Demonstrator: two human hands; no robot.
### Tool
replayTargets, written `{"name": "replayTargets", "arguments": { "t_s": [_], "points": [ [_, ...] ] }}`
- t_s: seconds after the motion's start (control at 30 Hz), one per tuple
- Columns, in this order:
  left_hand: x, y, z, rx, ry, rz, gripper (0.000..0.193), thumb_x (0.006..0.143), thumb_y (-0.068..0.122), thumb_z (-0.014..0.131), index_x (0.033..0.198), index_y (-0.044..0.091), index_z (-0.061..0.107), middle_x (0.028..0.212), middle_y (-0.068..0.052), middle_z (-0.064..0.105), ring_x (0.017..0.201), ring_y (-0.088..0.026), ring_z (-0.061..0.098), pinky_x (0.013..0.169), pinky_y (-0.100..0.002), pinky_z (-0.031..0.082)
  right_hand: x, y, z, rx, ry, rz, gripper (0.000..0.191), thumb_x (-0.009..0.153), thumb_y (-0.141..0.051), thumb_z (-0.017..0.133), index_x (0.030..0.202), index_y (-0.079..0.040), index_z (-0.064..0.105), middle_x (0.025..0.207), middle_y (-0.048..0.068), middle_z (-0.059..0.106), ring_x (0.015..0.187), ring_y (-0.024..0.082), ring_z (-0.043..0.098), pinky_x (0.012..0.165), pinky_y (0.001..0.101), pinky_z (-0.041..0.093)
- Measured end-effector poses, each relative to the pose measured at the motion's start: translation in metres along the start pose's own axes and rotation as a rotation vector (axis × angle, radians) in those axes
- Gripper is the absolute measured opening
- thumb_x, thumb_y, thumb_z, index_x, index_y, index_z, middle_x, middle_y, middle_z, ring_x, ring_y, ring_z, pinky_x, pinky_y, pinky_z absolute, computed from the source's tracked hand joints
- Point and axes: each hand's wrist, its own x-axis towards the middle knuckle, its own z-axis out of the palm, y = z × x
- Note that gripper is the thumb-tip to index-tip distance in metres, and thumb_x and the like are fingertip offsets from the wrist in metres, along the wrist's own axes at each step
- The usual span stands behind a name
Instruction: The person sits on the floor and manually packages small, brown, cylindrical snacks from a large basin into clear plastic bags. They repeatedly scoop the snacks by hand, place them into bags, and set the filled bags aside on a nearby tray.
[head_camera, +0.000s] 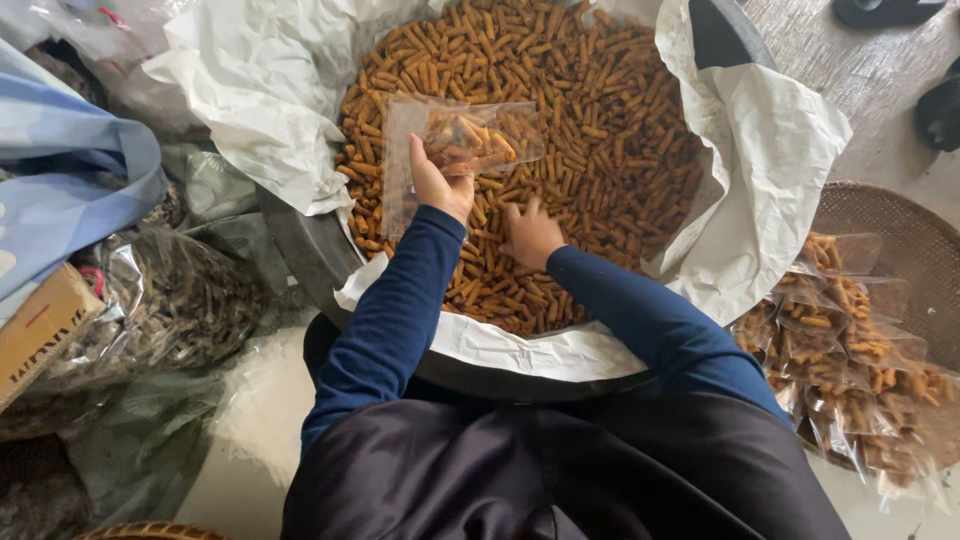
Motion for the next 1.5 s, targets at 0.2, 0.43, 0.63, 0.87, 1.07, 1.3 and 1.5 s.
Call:
{"name": "replayTargets", "arguments": {
  "t_s": [0.2, 0.43, 0.63, 0.87, 1.07, 1.3, 1.5],
  "points": [
    [-0.012, 0.0, 0.008, -0.048, 0.02, -0.041, 0.044, 0.097, 0.053, 0.056, 0.11, 0.011, 0.061, 0.091, -0.004, 0.065, 0.067, -0.016, 0.061, 0.068, -0.034, 0.052, -0.003, -0.002, 0.002, -0.212, 0.138, -0.168, 0.078, 0.071, -0.021, 0.084, 0.136, -0.007, 0.045, 0.133, 0.03, 0.051, 0.106, 0.048, 0.062, 0.073, 0.0479, 0.059],
    [0.0, -0.002, 0.0, -0.083, -0.034, 0.018, 0.053, 0.099, 0.051, 0.052, 0.124, 0.004, 0.056, 0.113, -0.012, 0.064, 0.097, -0.025, 0.067, 0.091, -0.046, 0.057, 0.023, 0.016, -0.043, -0.02, 0.055, -0.161, 0.006, 0.09, -0.01, 0.071, 0.092, -0.005, 0.075, 0.086, 0.018, 0.074, 0.08, 0.034, 0.073, 0.071, 0.0446, 0.059],
    [-0.004, -0.003, 0.003, -0.09, 0.107, 0.03, 0.053, 0.099, 0.049, 0.053, 0.123, 0.002, 0.054, 0.107, -0.014, 0.062, 0.092, -0.027, 0.065, 0.092, -0.05, 0.056, 0.012, 0.047, -0.122, 0.813, 0.78, -0.347, 0.01, 0.092, 0.007, 0.068, 0.092, -0.003, 0.071, 0.092, 0.008, 0.072, 0.076, 0.015, 0.07, 0.068, 0.0302, 0.058],
    [-0.01, -0.013, 0.001, 0.01, 0.026, -0.006, 0.039, 0.103, 0.045, 0.05, 0.103, 0.007, 0.055, 0.094, -0.008, 0.056, 0.085, -0.023, 0.061, 0.085, -0.049, 0.059, -0.037, 0.016, -0.17, 1.193, 0.605, -0.478, 0.011, 0.095, 0.008, 0.067, 0.104, 0.001, 0.066, 0.107, 0.008, 0.071, 0.087, 0.012, 0.072, 0.076, 0.0269, 0.062],
    [-0.014, -0.025, -0.003, 0.065, -0.149, -0.144, 0.034, 0.108, 0.041, 0.052, 0.095, 0.009, 0.055, 0.083, -0.005, 0.059, 0.079, -0.021, 0.062, 0.073, -0.042, 0.056, -0.041, 0.01, -0.171, 0.661, 0.54, -0.631, 0.033, 0.09, 0.008, 0.068, 0.122, 0.0, 0.073, 0.13, 0.016, 0.07, 0.113, 0.028, 0.072, 0.095, 0.0349, 0.058],
    [-0.008, -0.021, -0.001, 0.097, -0.035, -0.205, 0.037, 0.104, 0.046, 0.052, 0.1, 0.01, 0.063, 0.092, -0.007, 0.068, 0.086, -0.025, 0.065, 0.08, -0.044, 0.056, -0.05, 0.02, -0.177, 0.468, 0.547, -0.693, 0.033, 0.09, -0.001, 0.074, 0.123, -0.006, 0.073, 0.135, 0.015, 0.069, 0.13, 0.032, 0.066, 0.103, 0.0373, 0.058],
    [-0.022, -0.015, -0.005, 0.371, -0.453, -0.394, 0.041, 0.107, 0.049, 0.053, 0.106, 0.01, 0.062, 0.1, -0.015, 0.067, 0.095, -0.031, 0.068, 0.089, -0.052, 0.06, -0.063, 0.013, -0.172, 0.4, 0.54, -0.737, 0.054, 0.082, -0.011, 0.083, 0.131, 0.003, 0.065, 0.132, 0.023, 0.062, 0.121, 0.039, 0.059, 0.101, 0.0439, 0.05]
  ]
}}
